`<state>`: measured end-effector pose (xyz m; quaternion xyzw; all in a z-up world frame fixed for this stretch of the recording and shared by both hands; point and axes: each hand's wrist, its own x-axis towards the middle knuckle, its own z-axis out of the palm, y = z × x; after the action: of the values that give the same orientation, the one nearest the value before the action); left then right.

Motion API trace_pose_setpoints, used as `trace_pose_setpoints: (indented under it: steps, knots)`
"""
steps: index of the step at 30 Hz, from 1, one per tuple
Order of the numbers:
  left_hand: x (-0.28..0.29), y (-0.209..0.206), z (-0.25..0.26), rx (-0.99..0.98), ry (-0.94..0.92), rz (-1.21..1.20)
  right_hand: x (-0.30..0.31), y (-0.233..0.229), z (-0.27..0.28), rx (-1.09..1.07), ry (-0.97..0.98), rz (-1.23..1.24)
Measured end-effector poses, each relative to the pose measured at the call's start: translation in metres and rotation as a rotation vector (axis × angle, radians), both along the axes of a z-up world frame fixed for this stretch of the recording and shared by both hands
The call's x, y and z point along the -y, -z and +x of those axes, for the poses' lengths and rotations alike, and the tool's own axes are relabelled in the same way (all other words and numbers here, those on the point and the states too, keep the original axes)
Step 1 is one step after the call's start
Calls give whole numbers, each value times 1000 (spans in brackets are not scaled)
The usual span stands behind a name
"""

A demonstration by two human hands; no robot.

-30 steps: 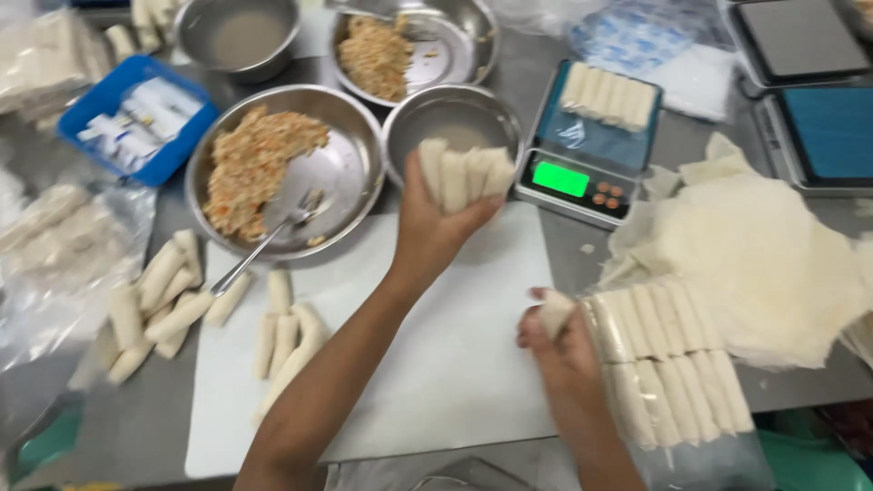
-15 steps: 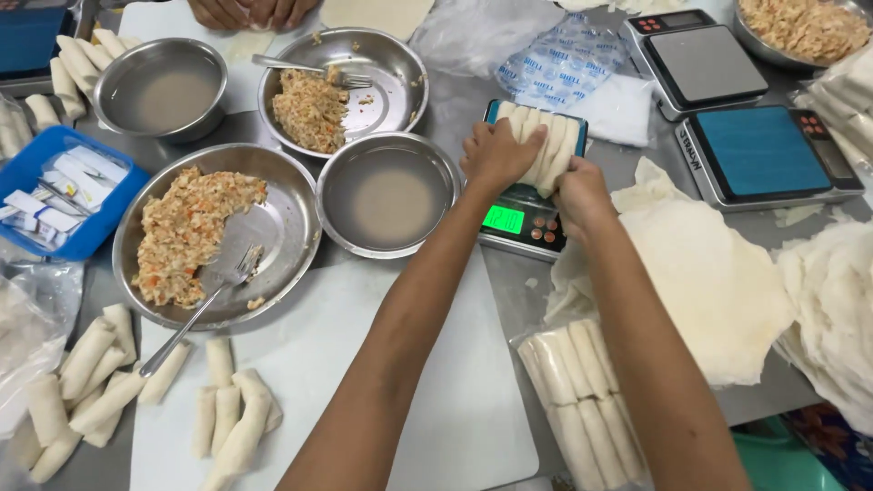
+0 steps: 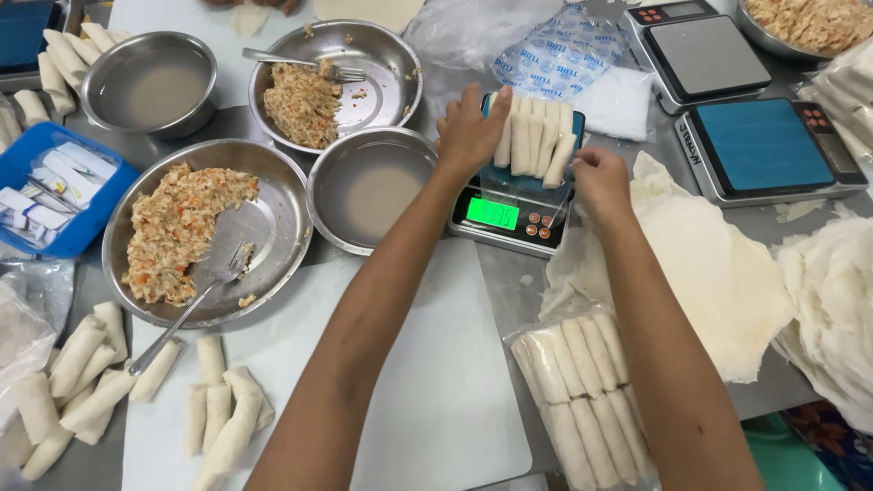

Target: Packaging spring rolls into plastic bags and weighing them on a digital scale

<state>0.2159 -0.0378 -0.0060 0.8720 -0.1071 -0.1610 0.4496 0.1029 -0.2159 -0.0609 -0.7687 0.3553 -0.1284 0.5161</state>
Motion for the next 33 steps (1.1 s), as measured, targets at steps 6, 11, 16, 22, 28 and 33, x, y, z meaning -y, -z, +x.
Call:
trace_pose_setpoints:
  steps: [6,11,16,22,28,33]
  knots:
    - [-33,-25,-9,399,-88,-168,-44,-99,-75,232,-26,-420]
    - [-59,-54,-32,830,-86,-376,-79,-155,-159,330,-186,-481]
    - [-66,-66,-49,893,-44,-371,-92,-157,-217,315,-189,-471]
    - [-58,-58,-57,931,30,-340,-96,-150,-254,289,-176,-481]
    - [-43,-48,-59,924,91,-324,-93,-137,-279,221,-58,-429]
    - [13,-1,-71,851,162,-222,-102,-127,-297,196,6,-445]
